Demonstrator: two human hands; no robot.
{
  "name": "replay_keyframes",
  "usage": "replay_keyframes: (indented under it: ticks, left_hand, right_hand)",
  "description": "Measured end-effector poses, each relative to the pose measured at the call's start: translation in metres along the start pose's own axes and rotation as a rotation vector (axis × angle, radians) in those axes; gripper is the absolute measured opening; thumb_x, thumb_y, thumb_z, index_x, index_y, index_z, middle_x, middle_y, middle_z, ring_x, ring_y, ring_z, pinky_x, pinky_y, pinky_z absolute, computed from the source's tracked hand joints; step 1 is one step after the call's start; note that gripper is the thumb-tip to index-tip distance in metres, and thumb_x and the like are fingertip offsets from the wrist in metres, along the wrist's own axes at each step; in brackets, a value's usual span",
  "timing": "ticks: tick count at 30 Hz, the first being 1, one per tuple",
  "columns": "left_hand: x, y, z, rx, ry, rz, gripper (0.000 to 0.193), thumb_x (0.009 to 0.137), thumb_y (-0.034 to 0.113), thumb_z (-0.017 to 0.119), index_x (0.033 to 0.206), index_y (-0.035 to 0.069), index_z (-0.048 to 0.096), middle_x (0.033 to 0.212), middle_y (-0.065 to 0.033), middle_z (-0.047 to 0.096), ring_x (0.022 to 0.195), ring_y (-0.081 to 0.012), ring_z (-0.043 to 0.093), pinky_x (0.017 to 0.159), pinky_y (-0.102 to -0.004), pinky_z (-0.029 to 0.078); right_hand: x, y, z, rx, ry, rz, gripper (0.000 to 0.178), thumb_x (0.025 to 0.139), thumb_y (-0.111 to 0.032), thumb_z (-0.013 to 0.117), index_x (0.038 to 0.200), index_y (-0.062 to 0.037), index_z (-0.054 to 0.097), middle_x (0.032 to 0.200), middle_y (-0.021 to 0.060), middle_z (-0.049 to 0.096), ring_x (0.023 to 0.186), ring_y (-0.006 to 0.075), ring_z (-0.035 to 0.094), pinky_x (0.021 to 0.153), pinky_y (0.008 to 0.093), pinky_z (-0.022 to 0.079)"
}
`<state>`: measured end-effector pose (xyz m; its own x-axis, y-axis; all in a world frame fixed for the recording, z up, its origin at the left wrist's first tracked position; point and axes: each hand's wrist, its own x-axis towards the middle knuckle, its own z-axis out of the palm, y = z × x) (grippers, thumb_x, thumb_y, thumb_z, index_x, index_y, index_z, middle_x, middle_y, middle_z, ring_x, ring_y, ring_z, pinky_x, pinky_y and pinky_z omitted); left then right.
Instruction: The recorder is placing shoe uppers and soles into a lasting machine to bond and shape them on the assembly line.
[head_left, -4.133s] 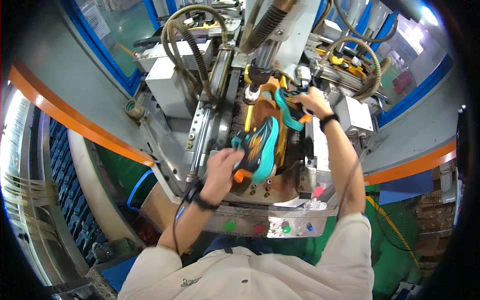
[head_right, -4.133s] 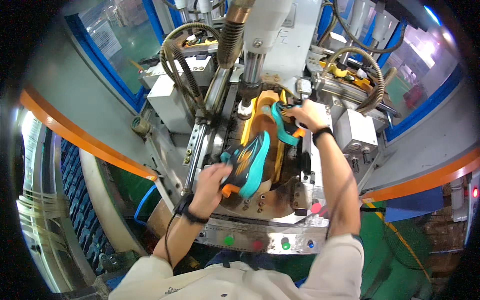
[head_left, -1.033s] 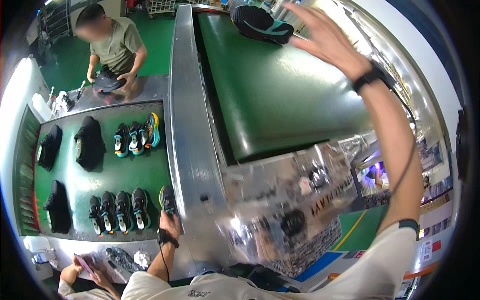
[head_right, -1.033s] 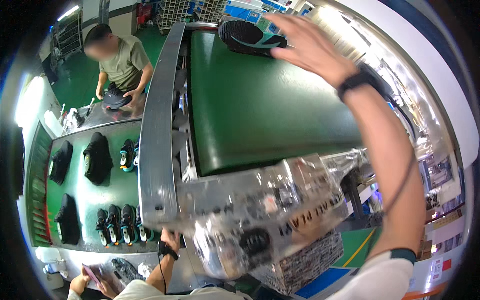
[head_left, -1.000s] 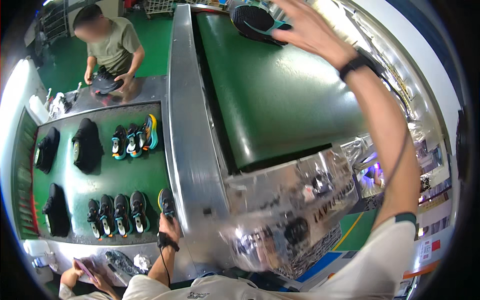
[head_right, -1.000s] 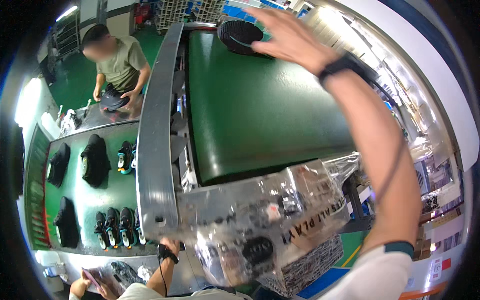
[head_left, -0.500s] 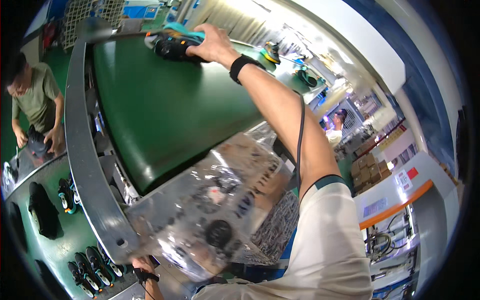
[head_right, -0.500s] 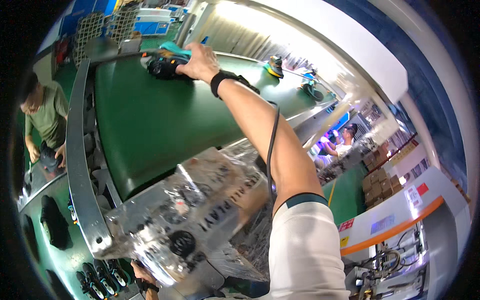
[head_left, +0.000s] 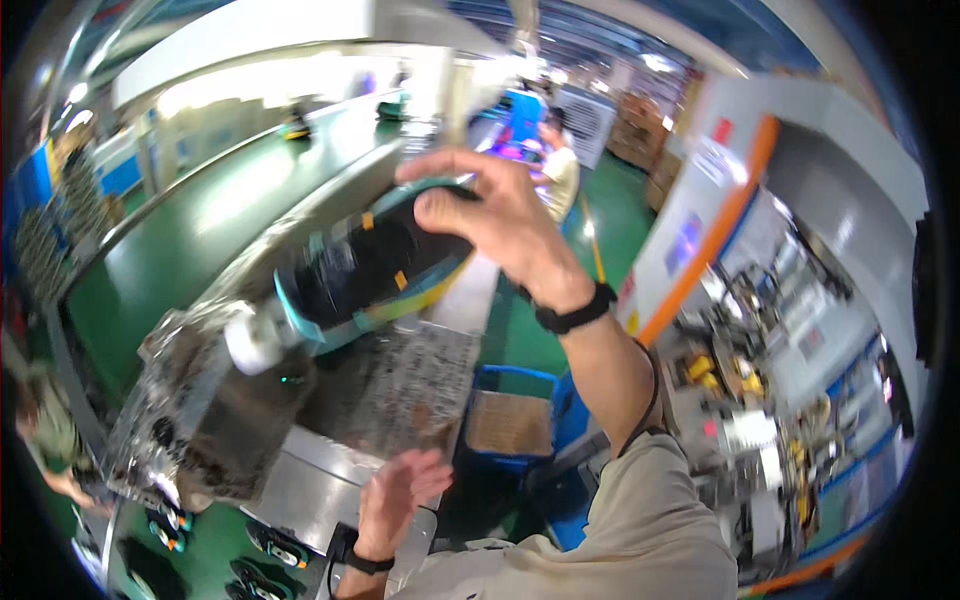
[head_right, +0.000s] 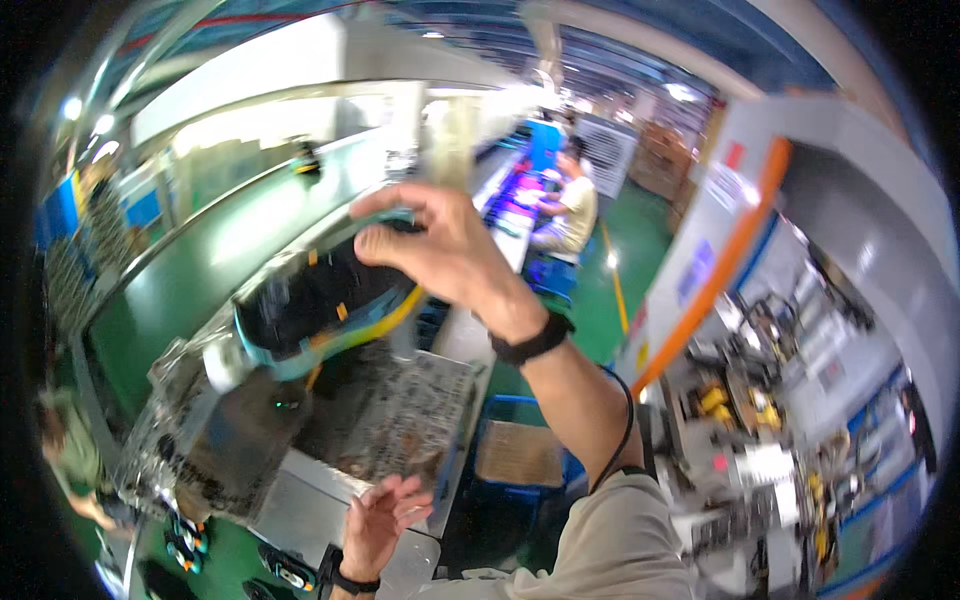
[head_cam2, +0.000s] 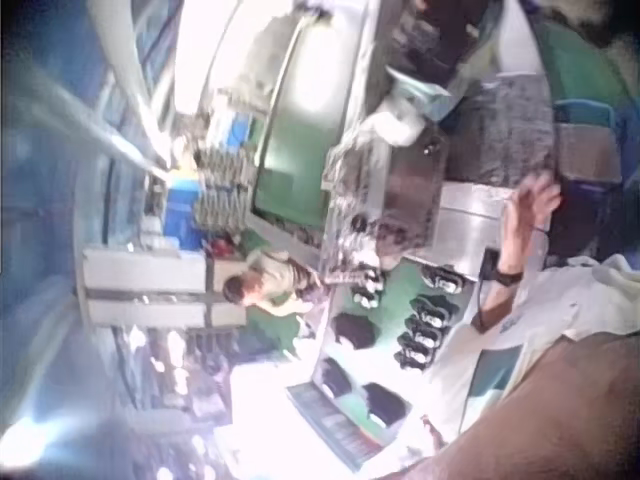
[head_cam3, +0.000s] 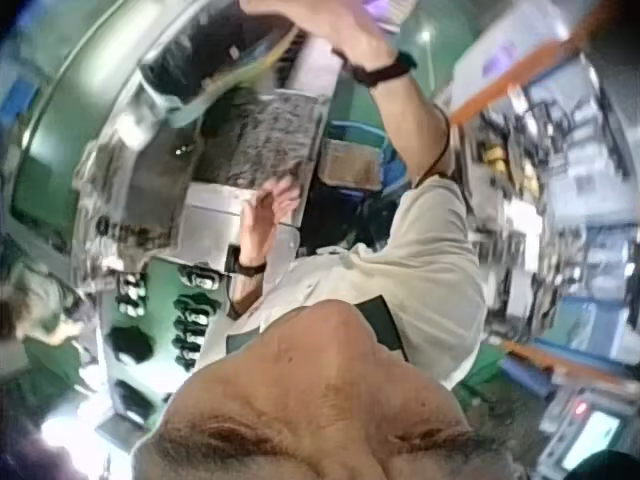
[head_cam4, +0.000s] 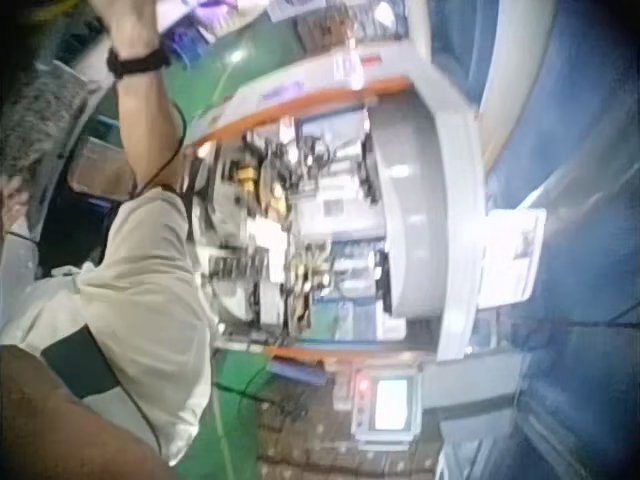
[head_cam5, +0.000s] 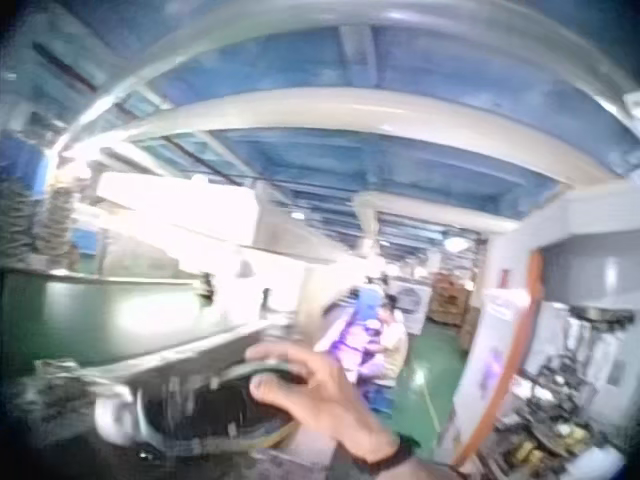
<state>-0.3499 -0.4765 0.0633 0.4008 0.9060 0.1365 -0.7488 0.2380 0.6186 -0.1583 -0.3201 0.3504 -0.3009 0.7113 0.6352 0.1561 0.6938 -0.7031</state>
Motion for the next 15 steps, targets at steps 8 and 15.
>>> replay_keyframes:
  ticks: [8,15]
  left_hand:
    - [0.051,-0.148,0.163,-0.222,-0.276,-0.798,0.070,0.094,0.049,0.044,0.142,-0.001,0.044,0.125,-0.0257,0.060,0.107,-0.0400,0.064,0.097,-0.0480,0.051]
    - [0.023,-0.367,0.290,0.294,-0.456,-0.555,0.035,0.104,0.025,0.047,0.129,0.002,0.053,0.112,-0.0125,0.067,0.099,-0.0224,0.068,0.086,-0.0363,0.056]
  right_hand:
    - [-0.330,-0.002,-0.140,-0.164,0.463,0.390,0.028,0.087,-0.019,0.066,0.101,0.0046,0.067,0.085,0.0093,0.071,0.077,0.0127,0.064,0.071,0.0267,0.052]
    - [-0.629,-0.080,-0.184,0.126,1.024,0.378,0.072,0.091,-0.046,0.069,0.144,-0.0045,0.043,0.128,0.0124,0.061,0.104,0.0186,0.064,0.086,0.0291,0.053]
